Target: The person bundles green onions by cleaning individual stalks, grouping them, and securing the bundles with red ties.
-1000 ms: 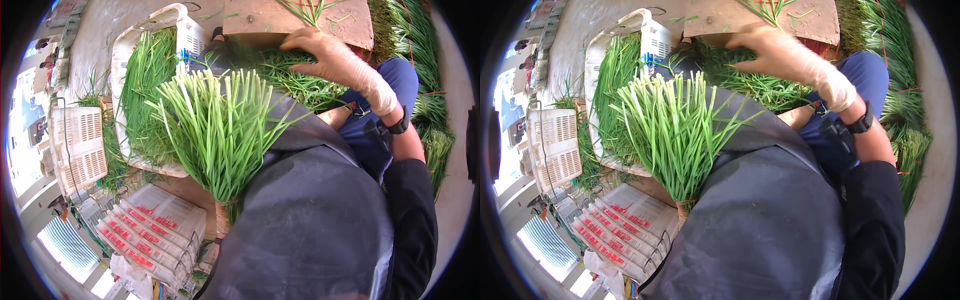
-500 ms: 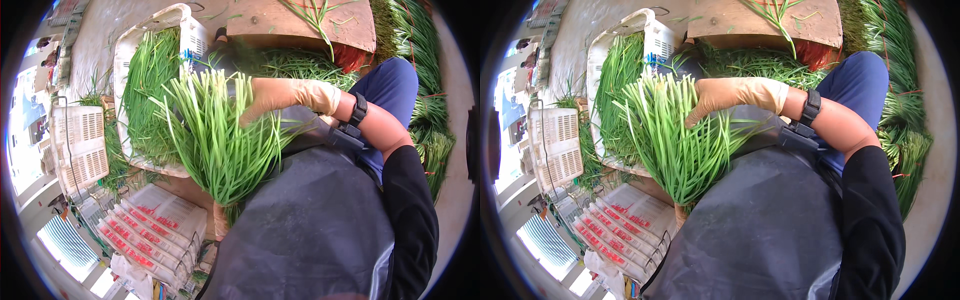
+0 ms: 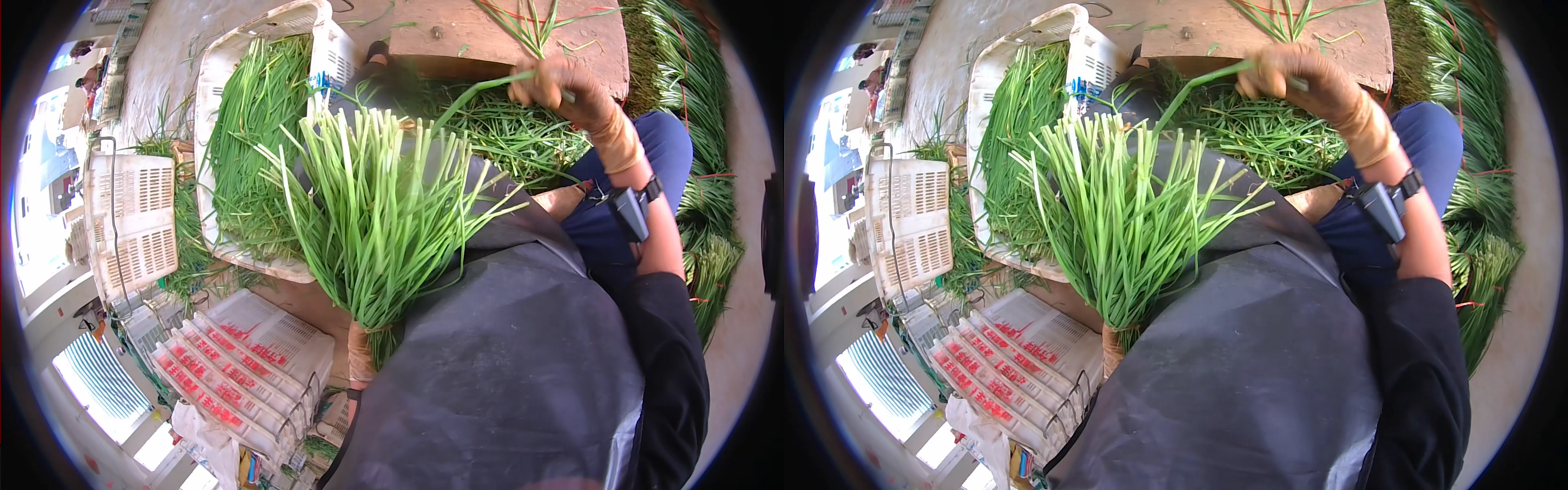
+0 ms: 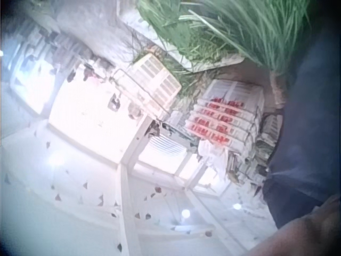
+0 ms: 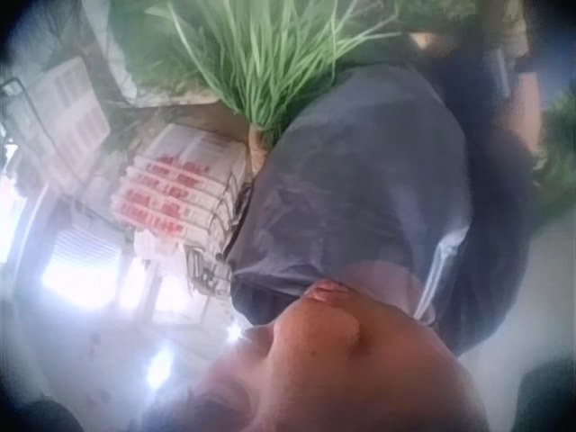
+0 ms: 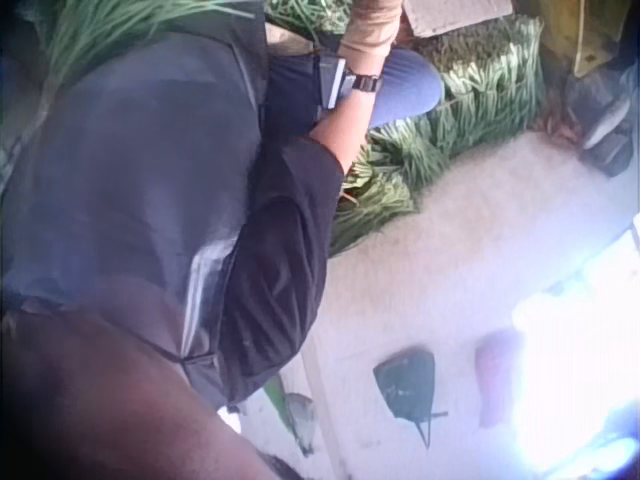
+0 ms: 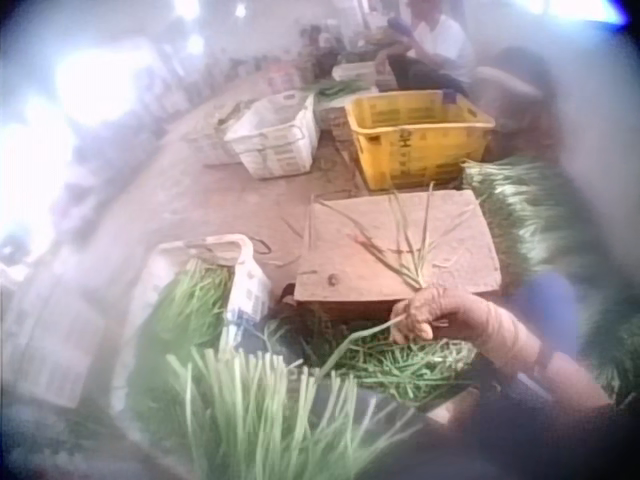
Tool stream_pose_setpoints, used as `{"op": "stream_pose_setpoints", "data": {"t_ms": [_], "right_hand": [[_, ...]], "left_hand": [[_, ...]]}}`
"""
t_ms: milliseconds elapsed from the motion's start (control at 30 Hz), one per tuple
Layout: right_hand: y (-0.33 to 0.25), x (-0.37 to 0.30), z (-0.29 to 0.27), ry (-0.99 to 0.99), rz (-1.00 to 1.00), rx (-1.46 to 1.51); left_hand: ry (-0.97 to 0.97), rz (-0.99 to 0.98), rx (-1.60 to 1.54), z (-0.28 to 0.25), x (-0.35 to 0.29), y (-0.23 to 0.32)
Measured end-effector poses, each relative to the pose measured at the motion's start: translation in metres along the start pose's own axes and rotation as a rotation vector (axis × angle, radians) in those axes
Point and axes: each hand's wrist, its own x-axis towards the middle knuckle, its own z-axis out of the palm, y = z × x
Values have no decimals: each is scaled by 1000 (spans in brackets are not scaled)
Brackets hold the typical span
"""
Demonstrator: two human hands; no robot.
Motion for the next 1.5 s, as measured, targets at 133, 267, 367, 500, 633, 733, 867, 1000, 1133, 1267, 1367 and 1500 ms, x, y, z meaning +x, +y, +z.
{"op": "stream_pose_setpoints", "data": {"t_ms": [133, 267, 367, 500, 633, 733, 867, 1000, 1133, 1267, 1367, 1500], "right_hand": [[-6, -14, 27, -449, 1268, -1639], [-23, 56, 82, 90, 575, -849], [18, 76, 87, -180, 500, -1229], [8, 101, 86, -494, 1007, -1141], [14, 67, 73, 102, 718, -515], [12, 63, 79, -182, 945, -555], [19, 70, 81, -389, 1234, -494], [41, 56, 82, -415, 813, -515], [51, 46, 95, -328, 541, -374], [49, 37, 80, 4, 650, -42], [31, 29, 66, 83, 500, 270], [12, 4, 25, 171, 332, 480]], "left_hand": [[-4, -10, 23, 0, 4, 7], [-6, -15, 8, -11, 10, 5], [8, -25, 28, -3, 6, 18], [7, -51, -2, -21, 6, 21], [-35, -66, 198, -18, 10, 26], [74, -30, 127, 10, 4, 20], [98, 38, 99, 49, -13, 28], [-27, 44, 233, 15, 3, 34], [-70, -7, 304, 6, 6, 42], [46, 6, 271, 39, -5, 48], [56, 47, 128, 29, -8, 37], [10, 36, 129, 38, -6, 36]]}}
